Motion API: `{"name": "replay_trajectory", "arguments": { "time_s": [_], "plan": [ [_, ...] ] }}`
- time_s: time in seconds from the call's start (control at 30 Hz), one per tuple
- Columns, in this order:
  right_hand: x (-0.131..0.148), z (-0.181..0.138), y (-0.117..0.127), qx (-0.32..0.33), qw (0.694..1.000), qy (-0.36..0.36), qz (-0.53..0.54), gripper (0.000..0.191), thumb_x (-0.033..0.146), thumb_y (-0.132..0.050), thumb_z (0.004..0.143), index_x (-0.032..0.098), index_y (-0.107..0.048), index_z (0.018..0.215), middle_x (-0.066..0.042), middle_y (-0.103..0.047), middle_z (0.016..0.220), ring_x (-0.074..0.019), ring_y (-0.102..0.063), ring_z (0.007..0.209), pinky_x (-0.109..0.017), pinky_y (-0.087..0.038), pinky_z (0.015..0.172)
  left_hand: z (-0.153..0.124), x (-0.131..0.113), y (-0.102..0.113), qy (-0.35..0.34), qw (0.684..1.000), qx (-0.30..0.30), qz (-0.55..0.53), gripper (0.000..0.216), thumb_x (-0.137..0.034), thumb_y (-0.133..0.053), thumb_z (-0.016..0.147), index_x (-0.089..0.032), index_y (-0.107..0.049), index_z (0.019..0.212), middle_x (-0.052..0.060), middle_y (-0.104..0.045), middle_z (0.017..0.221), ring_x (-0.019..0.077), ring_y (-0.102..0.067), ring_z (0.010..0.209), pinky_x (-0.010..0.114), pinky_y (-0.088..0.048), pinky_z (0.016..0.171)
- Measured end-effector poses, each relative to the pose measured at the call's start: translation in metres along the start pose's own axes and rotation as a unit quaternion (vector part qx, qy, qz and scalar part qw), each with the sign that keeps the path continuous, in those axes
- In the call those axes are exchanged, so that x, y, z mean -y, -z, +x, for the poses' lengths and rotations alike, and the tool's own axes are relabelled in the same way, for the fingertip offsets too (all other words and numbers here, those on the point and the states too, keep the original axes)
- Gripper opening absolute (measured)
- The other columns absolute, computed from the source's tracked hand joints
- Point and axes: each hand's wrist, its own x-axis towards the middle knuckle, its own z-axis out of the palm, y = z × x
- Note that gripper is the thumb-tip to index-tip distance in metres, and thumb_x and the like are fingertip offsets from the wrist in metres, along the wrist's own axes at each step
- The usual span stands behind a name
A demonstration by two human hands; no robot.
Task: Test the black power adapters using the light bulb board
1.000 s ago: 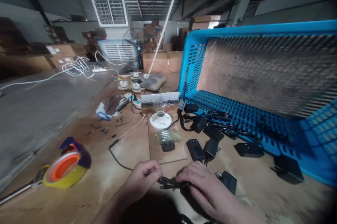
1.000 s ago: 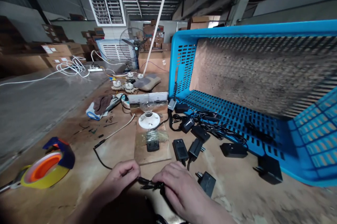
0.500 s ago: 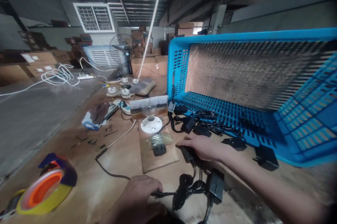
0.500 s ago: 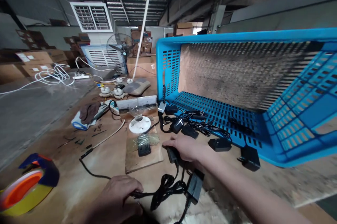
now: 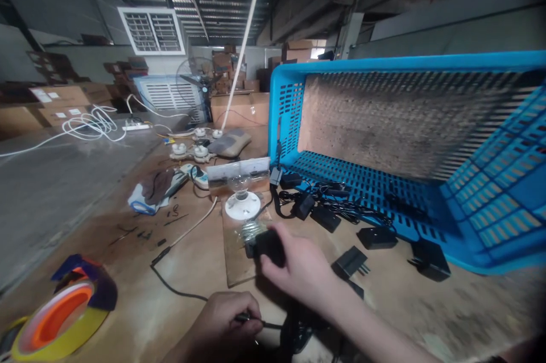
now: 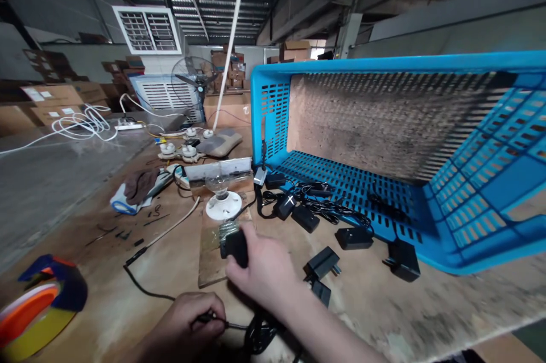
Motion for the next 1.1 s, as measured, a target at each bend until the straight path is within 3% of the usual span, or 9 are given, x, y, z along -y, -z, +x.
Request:
{"name": "replay_trajectory", "arguments": {
  "time_s": [0.1, 0.2, 0.37, 0.63, 0.73, 0.87, 0.93, 1.0, 1.1],
  "plan": [
    [0.02, 0.004, -0.025, 0.003, 0.995, 0.003, -0.099, 0.033, 0.036, -0.053, 0.086, 0.017, -0.058, 0.113, -0.011, -0.075, 0.083, -0.0299, -0.072, 0.074, -0.033, -0.045, 0.061, 0.002, 0.003, 0.001, -0.008, 1.0, -0.007, 0.001, 0.018, -0.035, -0.062, 0.086, -0.018, -0.07, 0.083, 0.001, -0.067, 0.073, 0.0136, -0.056, 0.061, 0.019, -0.038, 0.055],
    [0.023, 0.007, -0.034, 0.004, 0.991, 0.001, -0.132, 0.031, 0.034, -0.051, 0.087, 0.016, -0.058, 0.111, -0.011, -0.075, 0.086, -0.0304, -0.073, 0.077, -0.033, -0.046, 0.061, 0.001, 0.001, 0.001, -0.044, 0.999, -0.004, 0.006, 0.02, -0.037, -0.062, 0.087, -0.019, -0.071, 0.085, 0.001, -0.067, 0.074, 0.0144, -0.058, 0.064, 0.019, -0.039, 0.058],
    [0.02, 0.009, -0.032, 0.009, 0.99, 0.002, -0.141, 0.03, 0.035, -0.051, 0.086, 0.016, -0.058, 0.109, -0.011, -0.075, 0.087, -0.0308, -0.073, 0.076, -0.033, -0.047, 0.061, 0.0, 0.001, -0.002, -0.032, 0.995, -0.016, 0.089, 0.021, -0.026, -0.053, 0.089, -0.018, -0.066, 0.073, 0.001, -0.066, 0.066, 0.0138, -0.059, 0.062, 0.021, -0.037, 0.059],
    [0.026, 0.01, -0.035, 0.016, 0.99, -0.002, -0.137, 0.033, 0.035, -0.051, 0.087, 0.016, -0.059, 0.112, -0.011, -0.076, 0.087, -0.0301, -0.073, 0.075, -0.033, -0.047, 0.06, 0.003, 0.004, -0.004, -0.049, 0.986, 0.006, 0.16, 0.032, -0.026, -0.048, 0.093, -0.018, -0.051, 0.062, -0.001, -0.061, 0.06, 0.0123, -0.053, 0.057, 0.025, -0.031, 0.057],
    [0.023, 0.008, -0.03, 0.018, 0.992, 0.002, -0.123, 0.034, 0.036, -0.053, 0.086, 0.016, -0.059, 0.113, -0.01, -0.076, 0.088, -0.0275, -0.072, 0.074, -0.032, -0.046, 0.061, 0.002, 0.002, -0.003, -0.05, 0.985, 0.007, 0.167, 0.031, -0.026, -0.049, 0.093, -0.018, -0.052, 0.063, -0.001, -0.063, 0.061, 0.0129, -0.056, 0.058, 0.025, -0.033, 0.059],
    [-0.029, 0.019, 0.012, 0.038, 0.998, -0.022, -0.048, 0.026, 0.042, -0.063, 0.082, 0.023, -0.067, 0.099, -0.003, -0.074, 0.082, -0.0213, -0.069, 0.074, -0.027, -0.044, 0.062, 0.002, 0.0, -0.002, -0.063, 0.983, 0.027, 0.17, 0.028, -0.023, -0.051, 0.092, -0.019, -0.059, 0.066, 0.0, -0.068, 0.064, 0.0139, -0.06, 0.06, 0.025, -0.036, 0.061],
    [-0.071, 0.031, 0.043, -0.01, 0.993, -0.099, -0.06, 0.018, 0.036, -0.062, 0.085, 0.02, -0.069, 0.082, -0.007, -0.073, 0.085, -0.0245, -0.068, 0.083, -0.031, -0.045, 0.071, 0.003, -0.002, -0.002, -0.068, 0.981, 0.035, 0.177, 0.027, -0.021, -0.053, 0.091, -0.019, -0.059, 0.065, 0.0, -0.069, 0.064, 0.0137, -0.061, 0.06, 0.024, -0.036, 0.061],
    [-0.114, 0.041, 0.07, -0.07, 0.982, -0.16, -0.078, 0.015, 0.023, -0.057, 0.086, 0.015, -0.069, 0.086, -0.018, -0.07, 0.103, -0.0319, -0.064, 0.102, -0.039, -0.043, 0.084, 0.003, -0.002, -0.002, -0.074, 0.98, 0.029, 0.18, 0.028, -0.02, -0.053, 0.091, -0.019, -0.059, 0.064, -0.001, -0.068, 0.063, 0.0133, -0.061, 0.059, 0.024, -0.036, 0.061],
    [-0.159, 0.048, 0.091, -0.116, 0.974, -0.19, -0.043, 0.015, 0.009, -0.061, 0.077, 0.015, -0.068, 0.089, -0.018, -0.066, 0.117, -0.0339, -0.054, 0.12, -0.043, -0.038, 0.097, 0.003, -0.001, -0.002, -0.084, 0.982, 0.011, 0.171, 0.028, -0.024, -0.052, 0.093, -0.02, -0.061, 0.067, -0.002, -0.068, 0.063, 0.0128, -0.063, 0.06, 0.022, -0.038, 0.061]
  ]
}}
